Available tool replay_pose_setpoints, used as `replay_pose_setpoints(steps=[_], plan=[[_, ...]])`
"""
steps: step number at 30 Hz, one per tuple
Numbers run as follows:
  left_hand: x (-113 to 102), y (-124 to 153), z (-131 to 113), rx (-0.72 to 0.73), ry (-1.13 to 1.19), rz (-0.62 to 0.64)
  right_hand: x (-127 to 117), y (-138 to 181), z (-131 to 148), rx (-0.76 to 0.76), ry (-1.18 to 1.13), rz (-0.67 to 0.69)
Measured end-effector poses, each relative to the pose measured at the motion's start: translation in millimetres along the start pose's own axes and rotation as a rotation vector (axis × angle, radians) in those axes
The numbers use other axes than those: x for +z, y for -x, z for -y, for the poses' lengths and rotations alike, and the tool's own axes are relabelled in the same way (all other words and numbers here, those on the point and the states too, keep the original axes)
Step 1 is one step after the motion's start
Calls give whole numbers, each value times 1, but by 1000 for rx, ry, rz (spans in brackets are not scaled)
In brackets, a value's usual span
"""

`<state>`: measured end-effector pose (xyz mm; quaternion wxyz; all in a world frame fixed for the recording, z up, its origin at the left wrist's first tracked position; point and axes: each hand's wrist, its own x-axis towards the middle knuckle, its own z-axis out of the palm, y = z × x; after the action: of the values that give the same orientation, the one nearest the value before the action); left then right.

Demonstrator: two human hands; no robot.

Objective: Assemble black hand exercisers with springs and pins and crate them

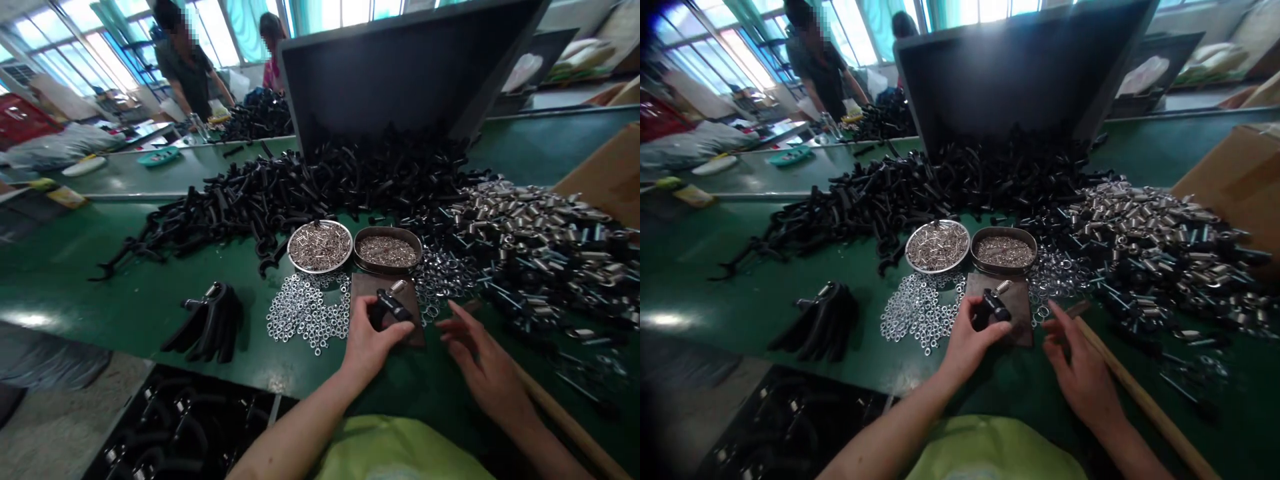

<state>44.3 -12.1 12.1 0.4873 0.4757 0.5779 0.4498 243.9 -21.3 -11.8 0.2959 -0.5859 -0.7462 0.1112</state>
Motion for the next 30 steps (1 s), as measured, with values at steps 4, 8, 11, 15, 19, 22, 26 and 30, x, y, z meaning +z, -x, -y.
replay_pose_setpoints(steps=[4,8,11,15,19,22,26,30], plan=[[-9,-4,4,201,-111,211,18,-36,44,-24,-172,42],[-84,-64,-1,248,-432,-208,23,-48,38,-69,24,191],[-150,-124,-6,-30,-735,-532,24,-46,31,-89,292,320],[-194,-176,-2,-213,-751,-577,28,-42,37,-117,445,366],[-198,-183,3,-259,-667,-600,28,-41,41,-94,445,347],[-196,-166,-3,-185,-543,-620,27,-40,37,-57,387,339],[-176,-118,-13,6,-19,-464,26,-40,28,45,133,336],[-123,-57,-9,-39,489,-89,24,-39,29,162,-323,313]])
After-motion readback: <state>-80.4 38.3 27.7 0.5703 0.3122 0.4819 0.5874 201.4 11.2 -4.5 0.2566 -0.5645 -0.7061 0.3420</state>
